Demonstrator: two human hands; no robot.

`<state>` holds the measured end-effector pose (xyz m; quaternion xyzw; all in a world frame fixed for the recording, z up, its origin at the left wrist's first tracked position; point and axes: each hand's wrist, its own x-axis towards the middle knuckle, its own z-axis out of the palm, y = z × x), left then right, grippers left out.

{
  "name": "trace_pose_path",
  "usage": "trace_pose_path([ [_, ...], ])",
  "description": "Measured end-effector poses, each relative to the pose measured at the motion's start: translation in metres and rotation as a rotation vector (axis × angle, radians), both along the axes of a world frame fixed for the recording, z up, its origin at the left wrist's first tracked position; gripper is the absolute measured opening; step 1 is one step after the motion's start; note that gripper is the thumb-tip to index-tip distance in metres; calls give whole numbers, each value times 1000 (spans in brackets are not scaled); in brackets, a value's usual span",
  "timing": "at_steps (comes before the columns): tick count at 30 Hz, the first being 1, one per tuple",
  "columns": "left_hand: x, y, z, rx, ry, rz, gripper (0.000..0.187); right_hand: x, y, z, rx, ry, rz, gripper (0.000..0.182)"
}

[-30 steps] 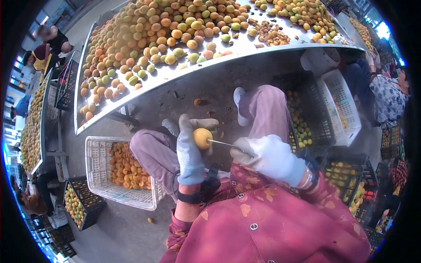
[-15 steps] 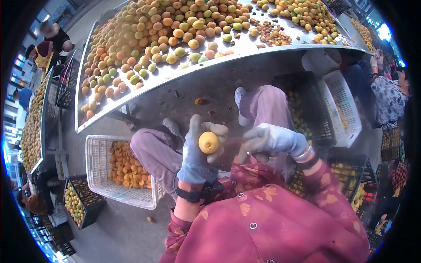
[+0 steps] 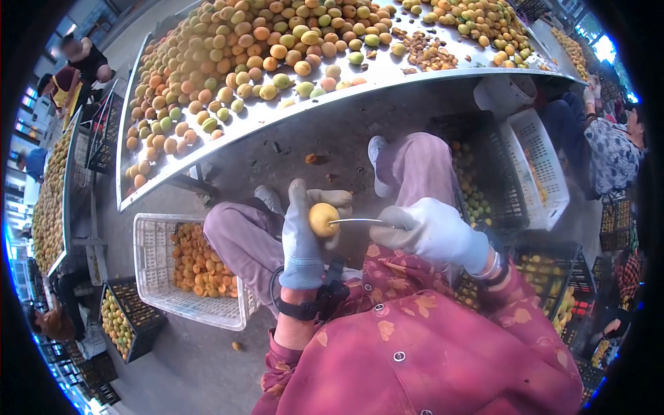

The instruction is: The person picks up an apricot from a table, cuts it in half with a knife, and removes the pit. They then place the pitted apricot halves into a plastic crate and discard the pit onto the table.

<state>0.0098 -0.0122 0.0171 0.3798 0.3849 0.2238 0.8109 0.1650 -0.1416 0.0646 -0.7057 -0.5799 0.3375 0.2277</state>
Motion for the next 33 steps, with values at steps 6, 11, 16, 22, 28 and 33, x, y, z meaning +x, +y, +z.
trace_pose_path([
  [6,-1,-1,4,36,10,-8,70,-8,1,6,-29,-152,59,36],
  [11,3,-4,6,121,104,58,69,-12,-2,4,9,-122,-1,17],
  [16,-6,-6,1,-35,-60,-113,66,17,21,10,-500,535,18,26],
  [22,-1,-2,-4,-108,-90,-122,66,18,18,3,-619,700,120,33],
  [28,-3,0,-6,-113,-106,-96,69,10,10,-6,-340,580,-129,37],
  [33,-1,-1,-7,-28,-57,-3,67,3,3,-7,-130,113,-13,38],
])
